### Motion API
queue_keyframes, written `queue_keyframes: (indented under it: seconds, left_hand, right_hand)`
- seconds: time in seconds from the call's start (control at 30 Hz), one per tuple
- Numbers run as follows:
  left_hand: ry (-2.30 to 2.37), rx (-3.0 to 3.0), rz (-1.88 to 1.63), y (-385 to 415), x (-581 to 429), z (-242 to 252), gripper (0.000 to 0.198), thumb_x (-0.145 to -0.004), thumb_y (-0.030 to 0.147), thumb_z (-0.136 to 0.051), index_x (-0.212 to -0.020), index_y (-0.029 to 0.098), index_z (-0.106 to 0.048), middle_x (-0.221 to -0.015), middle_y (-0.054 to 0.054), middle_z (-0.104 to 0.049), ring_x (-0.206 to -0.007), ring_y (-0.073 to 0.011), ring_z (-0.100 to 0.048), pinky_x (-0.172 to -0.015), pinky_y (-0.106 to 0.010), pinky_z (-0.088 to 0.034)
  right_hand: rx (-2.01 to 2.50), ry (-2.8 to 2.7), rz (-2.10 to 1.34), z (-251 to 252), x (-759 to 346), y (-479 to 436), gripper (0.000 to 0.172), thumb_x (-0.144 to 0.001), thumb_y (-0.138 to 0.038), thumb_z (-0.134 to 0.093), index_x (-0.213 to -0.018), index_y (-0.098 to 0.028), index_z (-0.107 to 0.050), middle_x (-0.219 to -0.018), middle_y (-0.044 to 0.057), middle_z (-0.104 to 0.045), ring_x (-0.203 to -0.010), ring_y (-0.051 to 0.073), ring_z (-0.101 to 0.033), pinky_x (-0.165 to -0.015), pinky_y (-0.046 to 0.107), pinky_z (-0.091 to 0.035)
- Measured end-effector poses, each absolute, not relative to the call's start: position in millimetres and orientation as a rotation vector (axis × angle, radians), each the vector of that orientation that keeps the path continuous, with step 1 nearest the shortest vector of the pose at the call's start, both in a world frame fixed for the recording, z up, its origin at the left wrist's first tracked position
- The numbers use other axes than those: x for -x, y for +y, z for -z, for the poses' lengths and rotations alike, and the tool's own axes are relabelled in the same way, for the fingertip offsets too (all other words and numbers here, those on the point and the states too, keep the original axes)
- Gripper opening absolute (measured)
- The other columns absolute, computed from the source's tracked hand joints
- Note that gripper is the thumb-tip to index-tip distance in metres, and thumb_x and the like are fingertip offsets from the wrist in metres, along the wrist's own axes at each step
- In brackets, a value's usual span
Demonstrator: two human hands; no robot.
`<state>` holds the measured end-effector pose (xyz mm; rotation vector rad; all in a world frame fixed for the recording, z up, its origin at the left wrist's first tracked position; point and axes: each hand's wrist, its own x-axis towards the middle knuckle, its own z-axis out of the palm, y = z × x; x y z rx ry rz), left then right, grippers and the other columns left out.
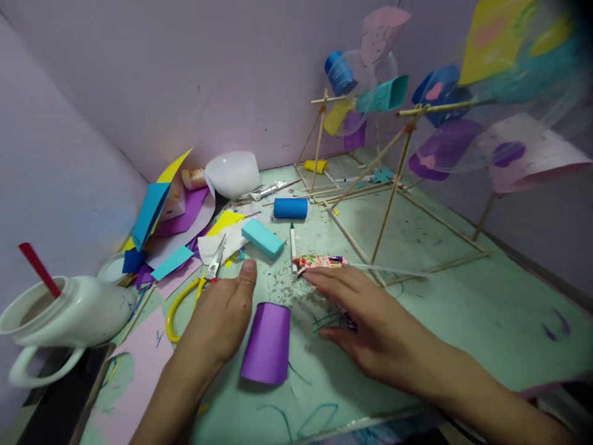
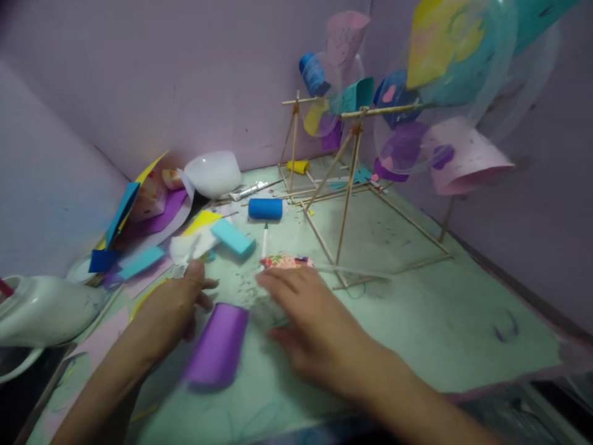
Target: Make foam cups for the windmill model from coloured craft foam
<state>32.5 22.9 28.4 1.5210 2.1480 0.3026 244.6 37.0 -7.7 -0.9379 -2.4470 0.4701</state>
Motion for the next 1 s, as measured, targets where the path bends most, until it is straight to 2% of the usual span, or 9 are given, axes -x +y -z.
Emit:
queue_keyframes:
  seconds: [0.03,0.1,0.23,0.3,0.43,0.57,0.7,0.87,1.0]
  left_hand:
    - [2.13,-1.506,-0.332,23.4,-32.1,-26.8,0.085,-0.08,0.07,-0.002,-0.07,0.016,-0.068,-0.06,-0.01,-0.065,-0.049,-0.0214,-0.053,-0.055,-0.034,-0.037]
    - [2.107,-1.489,-0.366,22.8,-29.9,-24.6,0.083,-0.08,0.071,-0.006,-0.072,0.016,-0.068,-0.062,-0.009,-0.065,-0.045,-0.0189,-0.05,-0.051,-0.033,-0.035]
    - [2.089,-1.531,-0.351,16.9,-21.9,-25.9,0.067,-0.082,0.068,-0.017,-0.065,0.019,-0.06,-0.063,-0.005,-0.062,-0.049,-0.0175,-0.05,-0.051,-0.03,-0.034]
    - [2.074,-1.585,-0.316,13.4,-17.7,-29.1,0.056,-0.083,0.064,-0.027,-0.064,0.02,-0.057,-0.06,-0.002,-0.059,-0.054,-0.0179,-0.05,-0.053,-0.029,-0.033]
    - [2.025,-1.628,-0.342,9.1,-11.4,-34.0,0.042,-0.081,0.058,-0.039,-0.076,0.022,-0.062,-0.064,0.0,-0.06,-0.061,-0.0184,-0.053,-0.056,-0.028,-0.035]
    - [1.919,-1.626,-0.334,7.2,-11.6,-33.3,0.045,-0.081,0.058,-0.038,-0.083,0.022,-0.065,-0.072,-0.002,-0.065,-0.064,-0.0189,-0.055,-0.057,-0.028,-0.037]
    - [1.943,-1.638,-0.2,6.3,-21.4,-31.1,0.053,-0.079,0.063,-0.038,-0.095,0.02,-0.065,-0.08,-0.006,-0.069,-0.074,-0.0236,-0.06,-0.064,-0.033,-0.039]
    - [1.944,-1.664,-0.149,5.9,-28.8,-27.7,0.055,-0.081,0.062,-0.036,-0.102,0.02,-0.064,-0.086,-0.008,-0.07,-0.081,-0.0273,-0.062,-0.069,-0.036,-0.04]
    - [1.92,-1.689,-0.169,5.3,-28.5,-26.0,0.05,-0.084,0.058,-0.032,-0.095,0.021,-0.063,-0.083,-0.008,-0.069,-0.079,-0.0266,-0.061,-0.067,-0.035,-0.039]
  right_hand:
    - [0.863,-2.471,-0.475,8.3,-241.8,36.3,0.057,-0.076,-0.016,-0.06,-0.13,-0.021,-0.042,-0.13,0.009,-0.053,-0.12,0.026,-0.047,-0.104,0.046,-0.033]
    - [0.898,-2.415,-0.43,9.5,-241.8,33.3,0.055,-0.076,-0.015,-0.061,-0.127,-0.021,-0.043,-0.126,0.01,-0.054,-0.117,0.026,-0.047,-0.102,0.047,-0.035]
    - [1.195,-2.213,-0.381,15.3,-262.1,21.3,0.045,-0.073,-0.022,-0.065,-0.114,-0.02,-0.047,-0.114,0.012,-0.053,-0.103,0.028,-0.053,-0.081,0.043,-0.048]
    - [1.165,-2.302,-0.537,21.2,-272.8,17.9,0.038,-0.071,-0.013,-0.062,-0.106,-0.022,-0.049,-0.11,0.01,-0.052,-0.097,0.024,-0.054,-0.077,0.038,-0.05]
    - [1.1,-2.307,-0.722,31.6,-277.2,22.7,0.022,-0.075,-0.001,-0.047,-0.084,-0.021,-0.048,-0.091,0.005,-0.051,-0.081,0.016,-0.053,-0.068,0.029,-0.047]
    - [1.235,-2.287,-0.691,32.3,-266.0,27.0,0.01,-0.079,-0.015,-0.055,-0.08,-0.02,-0.047,-0.085,0.004,-0.051,-0.072,0.017,-0.052,-0.063,0.028,-0.043]
    - [1.697,-2.185,-0.511,28.3,-247.4,29.7,0.026,-0.073,-0.038,-0.064,-0.075,-0.02,-0.045,-0.072,0.003,-0.055,-0.06,0.018,-0.052,-0.052,0.027,-0.034]
    - [1.814,-2.087,-0.51,22.0,-234.9,37.2,0.016,-0.072,-0.028,-0.056,-0.072,-0.021,-0.042,-0.058,-0.001,-0.053,-0.052,0.016,-0.049,-0.048,0.024,-0.026]
    - [1.71,-1.823,-0.726,26.0,-245.9,33.9,0.028,-0.07,-0.033,-0.056,-0.062,-0.023,-0.03,-0.052,-0.005,-0.044,-0.048,0.013,-0.044,-0.046,0.022,-0.028]
